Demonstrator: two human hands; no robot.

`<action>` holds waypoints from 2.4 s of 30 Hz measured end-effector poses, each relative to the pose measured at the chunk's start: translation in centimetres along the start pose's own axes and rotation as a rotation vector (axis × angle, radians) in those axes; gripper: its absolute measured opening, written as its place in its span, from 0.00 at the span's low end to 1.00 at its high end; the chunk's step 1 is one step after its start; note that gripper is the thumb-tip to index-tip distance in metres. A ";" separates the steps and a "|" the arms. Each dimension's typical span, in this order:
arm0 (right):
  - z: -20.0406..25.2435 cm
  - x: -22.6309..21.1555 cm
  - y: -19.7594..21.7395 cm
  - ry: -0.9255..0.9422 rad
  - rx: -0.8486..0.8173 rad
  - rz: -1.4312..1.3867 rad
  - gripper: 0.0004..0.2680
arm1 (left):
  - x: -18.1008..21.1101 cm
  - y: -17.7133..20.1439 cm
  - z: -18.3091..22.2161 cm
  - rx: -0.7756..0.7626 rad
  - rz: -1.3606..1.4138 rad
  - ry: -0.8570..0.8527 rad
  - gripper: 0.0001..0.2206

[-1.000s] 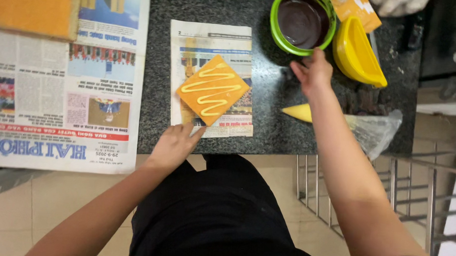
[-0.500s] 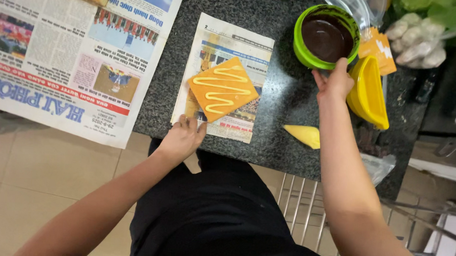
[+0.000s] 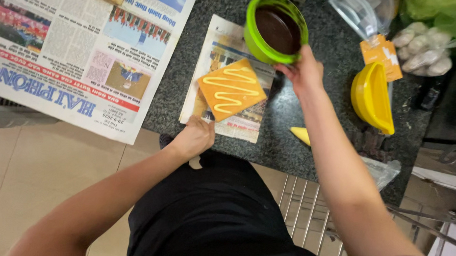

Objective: The person places a rectangular slice of cake onto a sheet of paper, applies a yellow cream in a zigzag pattern using a piping bag, and then rolls the cake and paper into a cylinder.

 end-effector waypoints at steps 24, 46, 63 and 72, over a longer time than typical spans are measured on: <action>1.8 1.4 -0.6 0.213 0.113 0.355 0.14 | -2.8 2.8 1.9 0.342 0.339 0.303 0.10; 28.0 10.6 -7.8 1.138 -0.090 1.360 0.08 | -5.8 2.3 1.4 0.508 0.629 0.195 0.04; 28.5 12.1 -6.9 1.026 0.041 1.430 0.10 | -7.0 5.1 1.3 0.585 0.647 0.103 0.05; 26.1 9.8 -6.7 1.011 0.179 1.326 0.07 | -6.6 4.2 1.5 0.561 0.678 0.105 0.08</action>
Point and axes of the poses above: each hand's wrist, its own z-axis away from the middle knuckle, its own y-axis out of the back of the hand, x = y × z, the point moved 7 cm from there along -z, towards the middle knuckle, and after that the axes turned 2 degrees about x, right-handed, at the moved point
